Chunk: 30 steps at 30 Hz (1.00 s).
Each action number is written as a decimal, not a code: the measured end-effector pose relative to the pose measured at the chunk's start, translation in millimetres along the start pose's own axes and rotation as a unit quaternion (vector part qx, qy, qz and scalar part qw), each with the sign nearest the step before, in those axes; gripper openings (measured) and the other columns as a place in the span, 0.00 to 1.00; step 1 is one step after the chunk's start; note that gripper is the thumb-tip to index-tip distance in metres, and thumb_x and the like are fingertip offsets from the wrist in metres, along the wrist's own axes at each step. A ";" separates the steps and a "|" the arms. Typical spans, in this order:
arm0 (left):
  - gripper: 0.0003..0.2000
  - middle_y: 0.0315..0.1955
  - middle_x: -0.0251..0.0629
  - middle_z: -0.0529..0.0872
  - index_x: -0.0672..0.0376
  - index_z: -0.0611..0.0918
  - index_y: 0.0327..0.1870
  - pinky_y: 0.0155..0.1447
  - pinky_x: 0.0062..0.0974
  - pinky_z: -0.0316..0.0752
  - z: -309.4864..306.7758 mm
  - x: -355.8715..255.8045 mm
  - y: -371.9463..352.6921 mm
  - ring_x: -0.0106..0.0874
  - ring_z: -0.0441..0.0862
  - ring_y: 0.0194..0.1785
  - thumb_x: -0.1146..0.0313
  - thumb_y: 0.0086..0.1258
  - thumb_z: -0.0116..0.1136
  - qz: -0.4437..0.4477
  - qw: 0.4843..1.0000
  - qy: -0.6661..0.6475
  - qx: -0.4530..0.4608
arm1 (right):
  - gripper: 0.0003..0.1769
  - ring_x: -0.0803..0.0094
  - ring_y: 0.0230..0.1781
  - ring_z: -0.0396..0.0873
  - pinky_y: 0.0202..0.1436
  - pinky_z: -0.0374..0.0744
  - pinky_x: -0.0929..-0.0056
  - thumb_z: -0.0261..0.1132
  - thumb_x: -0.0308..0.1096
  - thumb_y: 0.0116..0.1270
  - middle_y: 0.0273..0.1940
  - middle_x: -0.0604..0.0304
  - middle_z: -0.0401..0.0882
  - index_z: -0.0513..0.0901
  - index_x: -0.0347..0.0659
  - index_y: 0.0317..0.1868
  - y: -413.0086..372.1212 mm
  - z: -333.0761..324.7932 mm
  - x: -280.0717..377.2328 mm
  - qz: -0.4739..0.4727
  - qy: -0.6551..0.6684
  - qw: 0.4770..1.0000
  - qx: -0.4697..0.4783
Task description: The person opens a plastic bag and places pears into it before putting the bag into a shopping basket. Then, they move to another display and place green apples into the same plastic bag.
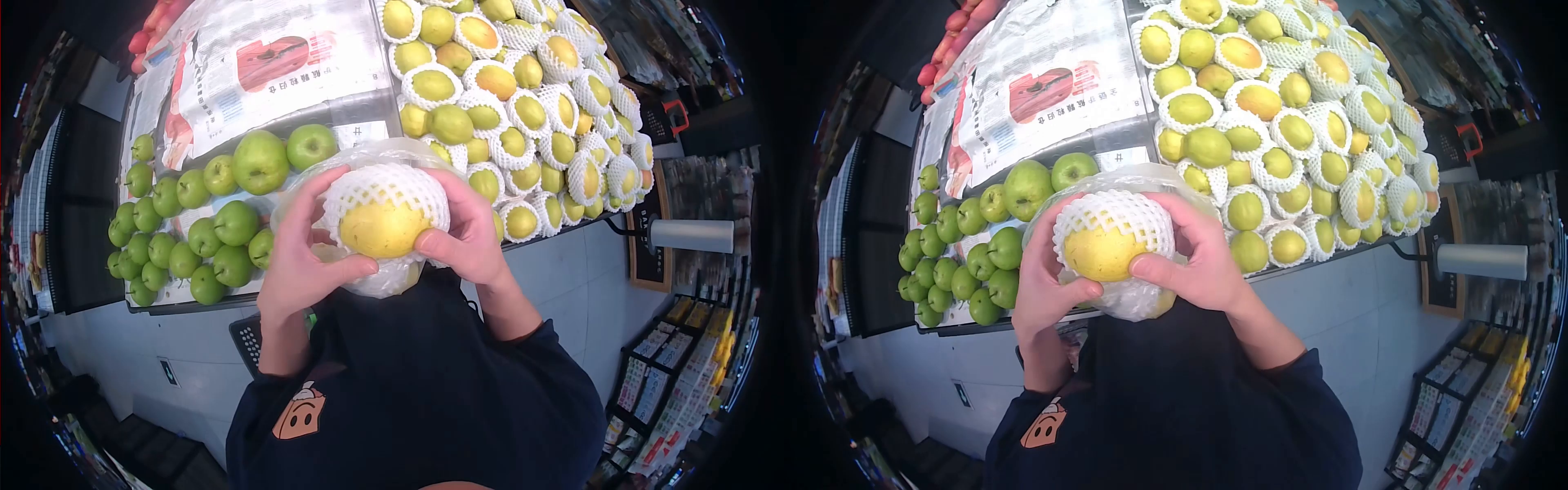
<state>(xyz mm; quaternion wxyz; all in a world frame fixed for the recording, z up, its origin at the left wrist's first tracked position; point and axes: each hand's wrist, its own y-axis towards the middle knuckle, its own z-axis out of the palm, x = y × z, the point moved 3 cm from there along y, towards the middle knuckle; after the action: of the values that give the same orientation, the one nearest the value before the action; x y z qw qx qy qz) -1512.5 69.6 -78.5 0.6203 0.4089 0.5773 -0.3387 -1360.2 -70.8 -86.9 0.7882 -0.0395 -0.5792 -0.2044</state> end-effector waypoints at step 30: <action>0.37 0.61 0.46 0.78 0.64 0.69 0.69 0.54 0.29 0.79 12.2 -8.4 1.2 0.34 0.82 0.58 0.69 0.57 0.75 0.041 0.997 -0.037 -0.062 | 0.47 0.51 0.59 0.74 0.63 0.74 0.58 0.76 0.29 0.39 0.59 0.47 0.73 0.71 0.38 0.67 19.5 0.6 47.9 -0.245 -0.466 0.849 -0.031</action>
<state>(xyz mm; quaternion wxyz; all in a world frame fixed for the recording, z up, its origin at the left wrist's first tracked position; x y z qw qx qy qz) -1506.9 58.7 -70.0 0.6791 0.3804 0.5563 -0.2911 -1341.8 -66.1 -38.8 0.3479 -0.0116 -0.8627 -0.3669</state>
